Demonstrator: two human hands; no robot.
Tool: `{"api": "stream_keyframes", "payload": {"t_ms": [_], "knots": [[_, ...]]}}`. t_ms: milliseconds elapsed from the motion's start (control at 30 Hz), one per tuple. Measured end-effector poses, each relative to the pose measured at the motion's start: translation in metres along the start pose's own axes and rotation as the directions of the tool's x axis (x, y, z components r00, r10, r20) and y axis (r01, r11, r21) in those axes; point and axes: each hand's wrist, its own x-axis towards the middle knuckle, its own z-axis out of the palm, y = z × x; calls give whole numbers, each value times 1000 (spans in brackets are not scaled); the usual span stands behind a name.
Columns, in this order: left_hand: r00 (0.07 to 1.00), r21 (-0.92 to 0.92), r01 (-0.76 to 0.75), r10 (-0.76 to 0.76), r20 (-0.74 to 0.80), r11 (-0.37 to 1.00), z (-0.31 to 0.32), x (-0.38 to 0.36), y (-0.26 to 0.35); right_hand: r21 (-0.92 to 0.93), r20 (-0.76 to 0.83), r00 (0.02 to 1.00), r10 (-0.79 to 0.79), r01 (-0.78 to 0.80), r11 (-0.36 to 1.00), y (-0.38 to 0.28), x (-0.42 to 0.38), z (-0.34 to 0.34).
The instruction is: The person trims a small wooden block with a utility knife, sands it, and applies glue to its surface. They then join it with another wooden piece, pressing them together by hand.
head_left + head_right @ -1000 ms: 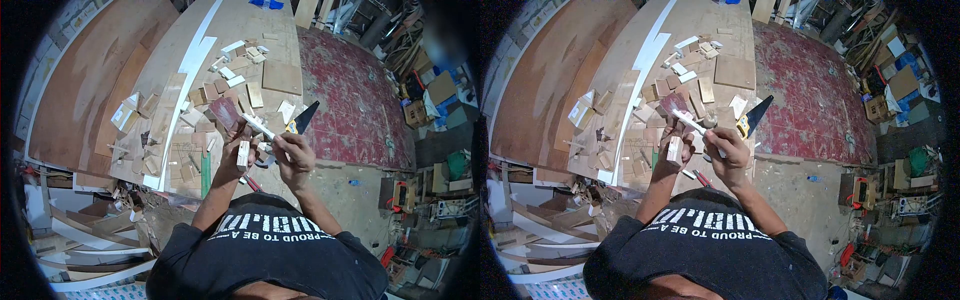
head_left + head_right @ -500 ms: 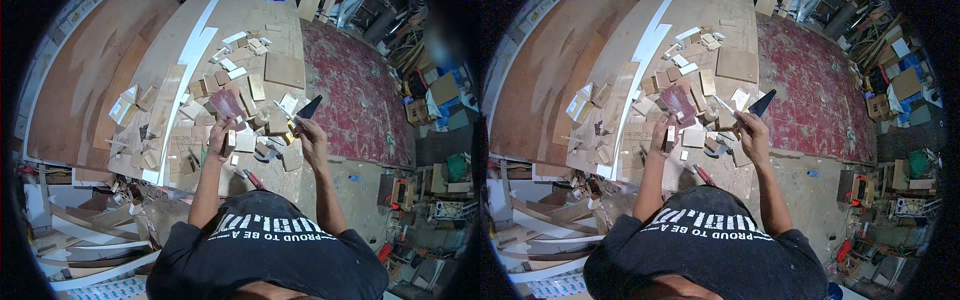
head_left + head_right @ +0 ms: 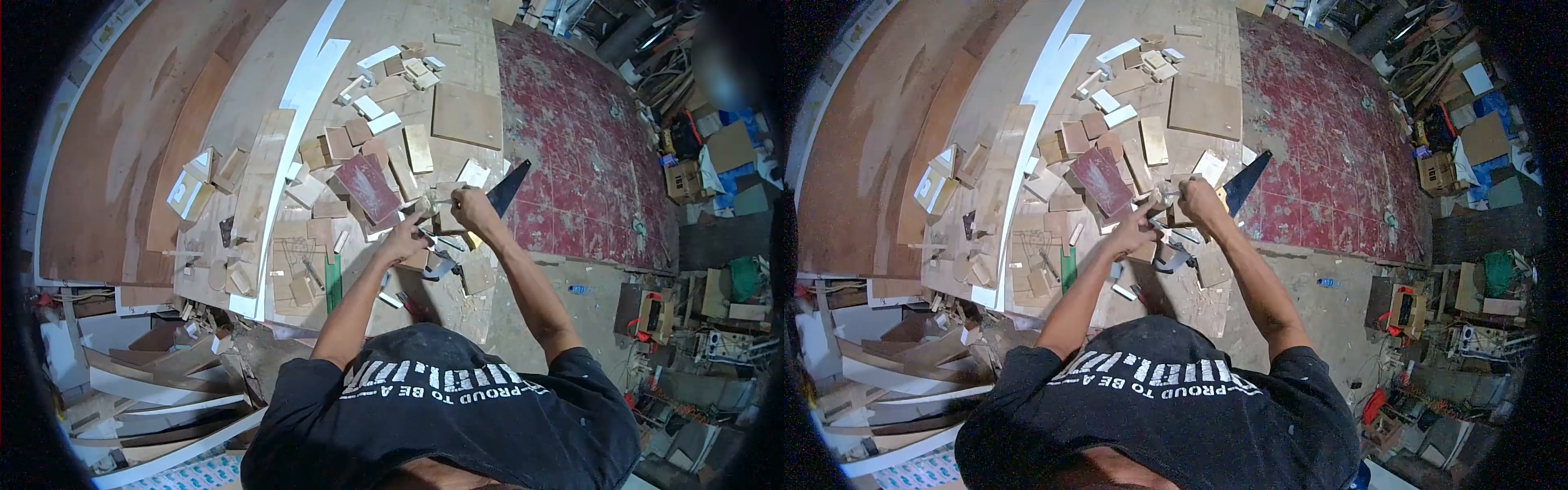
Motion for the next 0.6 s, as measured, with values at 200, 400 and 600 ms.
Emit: {"api": "stream_keyframes", "payload": {"t_ms": [200,400,600], "knots": [[993,602,-11,79,-87,798,5,31,-36,-98,297,954,42,-13,995,11,21,46],[997,671,8,45,-61,742,-1,15,-10,-174,441,896,47,35,984,-2,36,45],[999,691,5,23,-32,723,0,10,1,-84,440,895,-75,125,989,12,31,56]]}}
